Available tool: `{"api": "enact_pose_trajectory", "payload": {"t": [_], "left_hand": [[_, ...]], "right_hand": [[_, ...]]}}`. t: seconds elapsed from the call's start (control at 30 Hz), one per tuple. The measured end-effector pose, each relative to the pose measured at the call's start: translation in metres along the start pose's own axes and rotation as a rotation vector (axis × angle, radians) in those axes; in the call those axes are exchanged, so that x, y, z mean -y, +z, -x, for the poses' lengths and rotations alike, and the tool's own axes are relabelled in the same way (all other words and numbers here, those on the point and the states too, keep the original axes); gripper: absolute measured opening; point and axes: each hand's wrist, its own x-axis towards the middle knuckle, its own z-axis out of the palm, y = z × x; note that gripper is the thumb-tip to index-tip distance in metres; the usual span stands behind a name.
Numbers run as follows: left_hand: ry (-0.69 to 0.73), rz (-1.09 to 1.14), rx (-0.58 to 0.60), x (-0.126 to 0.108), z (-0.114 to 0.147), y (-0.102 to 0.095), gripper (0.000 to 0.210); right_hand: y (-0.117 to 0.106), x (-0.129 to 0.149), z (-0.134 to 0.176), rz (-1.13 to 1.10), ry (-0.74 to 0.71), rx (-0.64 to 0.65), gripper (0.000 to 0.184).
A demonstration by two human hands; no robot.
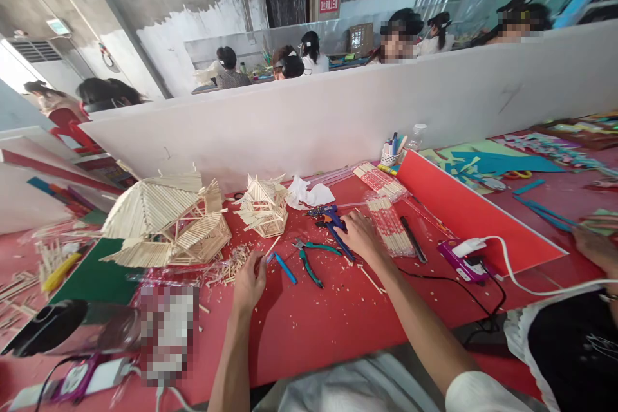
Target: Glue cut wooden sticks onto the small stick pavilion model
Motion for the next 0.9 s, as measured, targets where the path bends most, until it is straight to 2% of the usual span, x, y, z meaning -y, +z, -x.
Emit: {"api": "enact_pose_trajectory", "payload": {"t": [0.13,0.3,0.67,0.9], "left_hand": [[0.007,-0.003,-0.010,0.002,0.001,0.000,0.030],[0.001,-0.031,-0.020,0.005,0.001,0.001,0.030],[0.047,-0.024,-0.050,0.003,0.002,0.002,0.030],[0.057,-0.020,-0.021,-0.002,0.004,0.002,0.030]], "right_hand": [[0.009,0.009,-0.004,-0.050,0.016,-0.028,0.017],[0.019,0.011,-0.008,-0.128,0.013,-0.108,0.018],[0.039,0.005,-0.019,-0.305,-0.019,-0.260,0.027],[0.037,0.003,-0.034,-0.294,0.048,-0.250,0.040]]}}
